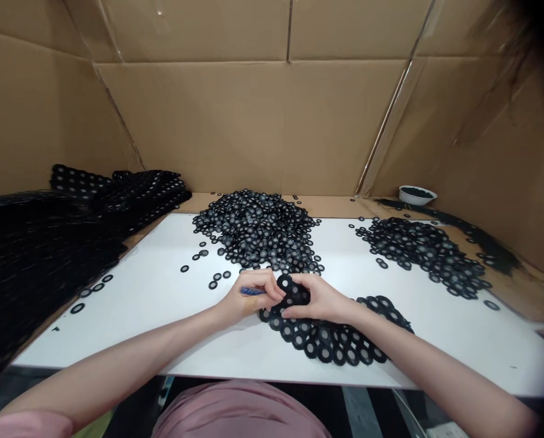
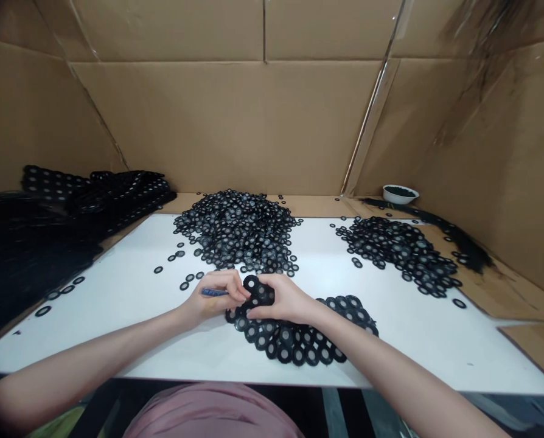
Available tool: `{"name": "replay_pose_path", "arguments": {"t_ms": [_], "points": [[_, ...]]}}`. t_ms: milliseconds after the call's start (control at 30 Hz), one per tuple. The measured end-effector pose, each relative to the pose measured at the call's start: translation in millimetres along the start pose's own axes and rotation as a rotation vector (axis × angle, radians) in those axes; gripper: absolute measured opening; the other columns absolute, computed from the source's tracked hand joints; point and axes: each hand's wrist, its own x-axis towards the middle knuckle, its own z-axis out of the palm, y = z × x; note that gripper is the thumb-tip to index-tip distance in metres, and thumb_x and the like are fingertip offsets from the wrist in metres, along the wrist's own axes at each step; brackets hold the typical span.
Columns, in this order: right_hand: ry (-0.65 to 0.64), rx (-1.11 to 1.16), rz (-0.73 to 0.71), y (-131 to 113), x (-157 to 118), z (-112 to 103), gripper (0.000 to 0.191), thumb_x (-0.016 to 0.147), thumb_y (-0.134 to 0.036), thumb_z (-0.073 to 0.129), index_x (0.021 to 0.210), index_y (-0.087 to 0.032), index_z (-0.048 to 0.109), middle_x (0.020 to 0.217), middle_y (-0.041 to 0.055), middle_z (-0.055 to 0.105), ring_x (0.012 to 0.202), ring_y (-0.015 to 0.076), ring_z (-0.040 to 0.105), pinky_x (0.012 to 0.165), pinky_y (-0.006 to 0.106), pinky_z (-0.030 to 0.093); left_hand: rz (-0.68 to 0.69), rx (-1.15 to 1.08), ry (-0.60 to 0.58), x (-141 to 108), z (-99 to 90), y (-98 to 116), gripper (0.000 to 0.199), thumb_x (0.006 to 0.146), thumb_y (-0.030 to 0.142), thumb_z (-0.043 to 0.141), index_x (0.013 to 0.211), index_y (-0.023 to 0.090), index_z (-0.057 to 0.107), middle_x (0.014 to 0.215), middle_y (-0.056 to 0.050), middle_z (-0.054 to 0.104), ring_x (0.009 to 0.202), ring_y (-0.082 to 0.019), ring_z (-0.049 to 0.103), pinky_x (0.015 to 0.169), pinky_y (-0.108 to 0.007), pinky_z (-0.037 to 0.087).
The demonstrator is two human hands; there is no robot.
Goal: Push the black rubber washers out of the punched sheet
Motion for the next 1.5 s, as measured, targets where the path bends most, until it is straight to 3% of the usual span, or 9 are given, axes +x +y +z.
{"name": "replay_pose_path", "arguments": {"t_ms": [133,300,833,1233,1500], "points": [[-0.009,0.056,-0.014,1.1,-0.2,1.7,0.031,0.072,-0.037,0.072,0.091,-0.017,0.062,0.085,-0.0001,0.062,0.075,0.0172,0.053,0.066,0.025,0.041,-0.010,-0.043,0.050,-1.9,-5.0,0.2,0.017,0.071,0.024,0.073,0.061,0.012,0.066,0.065,-0.004,0.064,0.065,-0.016,0.063,0.057,-0.023,0.046],[-0.008,0.103,-0.013,-0.4,-0.1,1.1,0.028,0.071,-0.034,0.073,0.090,-0.017,0.062,0.085,-0.0002,0.062,0.076,0.0176,0.054,0.068,0.025,0.042,0.079,0.058,-0.083,-4.9,-6.5,3.9,0.015,0.076,0.021,0.068,0.063,0.012,0.067,0.069,-0.007,0.067,0.069,-0.017,0.064,0.063,-0.024,0.047],[-0.018,0.065,-0.025,0.6,0.2,0.9,0.029,0.070,-0.037,0.074,0.085,-0.016,0.059,0.082,0.0000,0.060,0.076,0.0179,0.054,0.069,0.027,0.043,0.081,0.104,-0.196,-6.8,-8.4,-0.8,0.020,0.082,0.023,0.062,0.065,0.011,0.066,0.072,-0.009,0.066,0.073,-0.018,0.065,0.067,-0.024,0.048],[0.035,-0.009,-0.041,2.4,-0.8,4.8,0.034,0.070,-0.035,0.074,0.095,-0.018,0.057,0.091,0.0006,0.061,0.081,0.0197,0.055,0.073,0.027,0.043,-0.175,-0.092,-0.137,1.8,-9.2,-3.6,0.021,0.067,0.025,0.074,0.055,0.011,0.065,0.063,-0.005,0.064,0.068,-0.018,0.066,0.062,-0.023,0.049],[0.029,0.001,-0.071,4.9,-0.3,4.7,0.033,0.071,-0.033,0.074,0.095,-0.019,0.058,0.091,0.0002,0.061,0.083,0.0199,0.055,0.074,0.028,0.043,-0.265,-0.137,-0.137,3.9,-9.5,-4.7,0.021,0.063,0.025,0.076,0.054,0.010,0.064,0.062,-0.004,0.062,0.069,-0.018,0.066,0.060,-0.022,0.048]]}}
